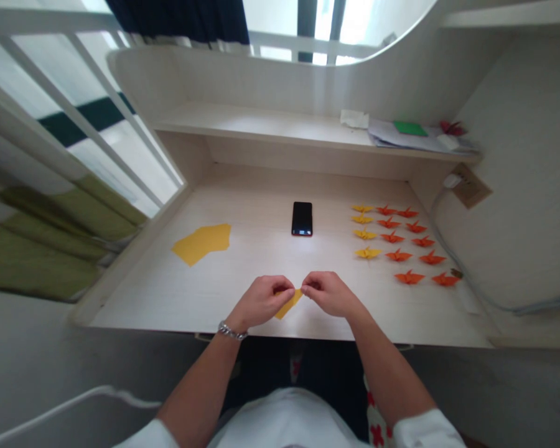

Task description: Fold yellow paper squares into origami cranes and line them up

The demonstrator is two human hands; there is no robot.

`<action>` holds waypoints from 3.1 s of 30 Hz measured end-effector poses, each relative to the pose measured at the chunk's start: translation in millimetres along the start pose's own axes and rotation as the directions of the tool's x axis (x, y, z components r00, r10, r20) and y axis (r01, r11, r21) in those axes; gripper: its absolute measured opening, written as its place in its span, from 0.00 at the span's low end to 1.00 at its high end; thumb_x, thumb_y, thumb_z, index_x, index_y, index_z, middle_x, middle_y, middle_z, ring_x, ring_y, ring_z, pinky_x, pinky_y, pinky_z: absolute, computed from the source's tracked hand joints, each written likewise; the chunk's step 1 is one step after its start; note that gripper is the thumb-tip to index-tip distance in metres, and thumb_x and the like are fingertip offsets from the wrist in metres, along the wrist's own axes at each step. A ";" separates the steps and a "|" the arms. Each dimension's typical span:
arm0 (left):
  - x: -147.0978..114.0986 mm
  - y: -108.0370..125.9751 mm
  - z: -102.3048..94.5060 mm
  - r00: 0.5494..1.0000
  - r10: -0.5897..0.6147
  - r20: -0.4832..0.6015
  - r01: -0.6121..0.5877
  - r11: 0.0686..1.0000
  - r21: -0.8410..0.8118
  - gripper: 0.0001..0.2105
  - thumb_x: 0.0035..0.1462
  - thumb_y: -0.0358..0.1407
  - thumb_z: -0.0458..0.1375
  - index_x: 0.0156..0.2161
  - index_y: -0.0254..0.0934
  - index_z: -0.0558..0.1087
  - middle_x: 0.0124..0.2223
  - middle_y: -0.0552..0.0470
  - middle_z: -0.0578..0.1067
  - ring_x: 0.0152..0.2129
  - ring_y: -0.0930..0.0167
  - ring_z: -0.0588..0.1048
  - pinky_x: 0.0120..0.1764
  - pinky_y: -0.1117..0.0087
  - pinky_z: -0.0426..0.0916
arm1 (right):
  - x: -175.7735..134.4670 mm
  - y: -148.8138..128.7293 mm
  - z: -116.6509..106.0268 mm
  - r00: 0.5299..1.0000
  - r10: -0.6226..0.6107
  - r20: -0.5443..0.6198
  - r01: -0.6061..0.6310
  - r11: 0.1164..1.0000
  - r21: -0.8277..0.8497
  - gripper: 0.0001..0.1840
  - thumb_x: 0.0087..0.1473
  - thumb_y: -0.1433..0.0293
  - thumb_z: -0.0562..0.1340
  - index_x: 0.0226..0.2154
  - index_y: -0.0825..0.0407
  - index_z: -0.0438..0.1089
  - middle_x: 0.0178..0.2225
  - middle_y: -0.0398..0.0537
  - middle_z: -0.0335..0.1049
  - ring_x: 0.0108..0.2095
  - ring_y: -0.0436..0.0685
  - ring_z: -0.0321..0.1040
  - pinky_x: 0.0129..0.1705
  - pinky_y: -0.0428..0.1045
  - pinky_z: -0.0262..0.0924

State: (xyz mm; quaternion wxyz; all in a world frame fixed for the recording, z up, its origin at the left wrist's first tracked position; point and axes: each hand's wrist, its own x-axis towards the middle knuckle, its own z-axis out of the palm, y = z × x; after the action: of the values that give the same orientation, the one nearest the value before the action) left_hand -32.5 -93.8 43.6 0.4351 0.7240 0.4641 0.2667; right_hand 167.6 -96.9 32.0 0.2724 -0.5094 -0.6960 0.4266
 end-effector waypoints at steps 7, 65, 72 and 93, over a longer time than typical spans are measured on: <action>-2.3 -17.3 -15.5 0.997 -0.052 0.063 0.055 0.997 -0.045 0.08 0.49 0.36 0.57 0.28 0.38 0.78 0.24 0.53 0.75 0.22 0.71 0.71 0.27 0.73 0.64 | -5.2 15.2 -30.0 0.993 0.120 0.012 -0.120 0.977 0.176 0.07 0.48 0.68 0.61 0.26 0.54 0.73 0.21 0.43 0.70 0.23 0.50 0.63 0.26 0.45 0.57; -0.8 -20.7 25.7 0.977 -0.194 -0.084 0.109 0.803 -0.586 0.15 0.45 0.36 0.65 0.39 0.31 0.73 0.34 0.47 0.76 0.28 0.69 0.75 0.30 0.70 0.71 | 9.5 22.1 29.3 0.958 0.275 -0.080 -0.157 0.737 0.658 0.14 0.43 0.60 0.67 0.26 0.55 0.71 0.23 0.43 0.70 0.23 0.50 0.64 0.25 0.45 0.58; -0.8 -13.3 17.7 0.995 -0.066 -0.073 0.004 0.765 -0.644 0.20 0.46 0.34 0.65 0.47 0.34 0.73 0.49 0.42 0.75 0.46 0.61 0.72 0.46 0.63 0.68 | 5.7 13.4 40.9 0.949 0.271 0.162 -0.263 0.396 0.880 0.11 0.42 0.64 0.67 0.26 0.56 0.71 0.19 0.42 0.66 0.18 0.48 0.61 0.22 0.45 0.54; 0.6 -20.9 5.7 0.982 -0.190 0.016 0.175 0.862 -0.476 0.12 0.47 0.34 0.63 0.39 0.32 0.77 0.35 0.46 0.79 0.30 0.68 0.76 0.33 0.70 0.71 | 5.1 17.8 12.4 0.991 0.133 0.013 -0.116 0.814 0.569 0.11 0.44 0.65 0.68 0.29 0.56 0.73 0.23 0.46 0.73 0.23 0.51 0.69 0.26 0.46 0.61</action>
State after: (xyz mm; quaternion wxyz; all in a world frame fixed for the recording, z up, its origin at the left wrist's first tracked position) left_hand -37.0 -91.5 22.5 0.6151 0.5436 0.4578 0.3414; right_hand 164.3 -93.9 10.2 0.3927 -0.4551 -0.4987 0.6245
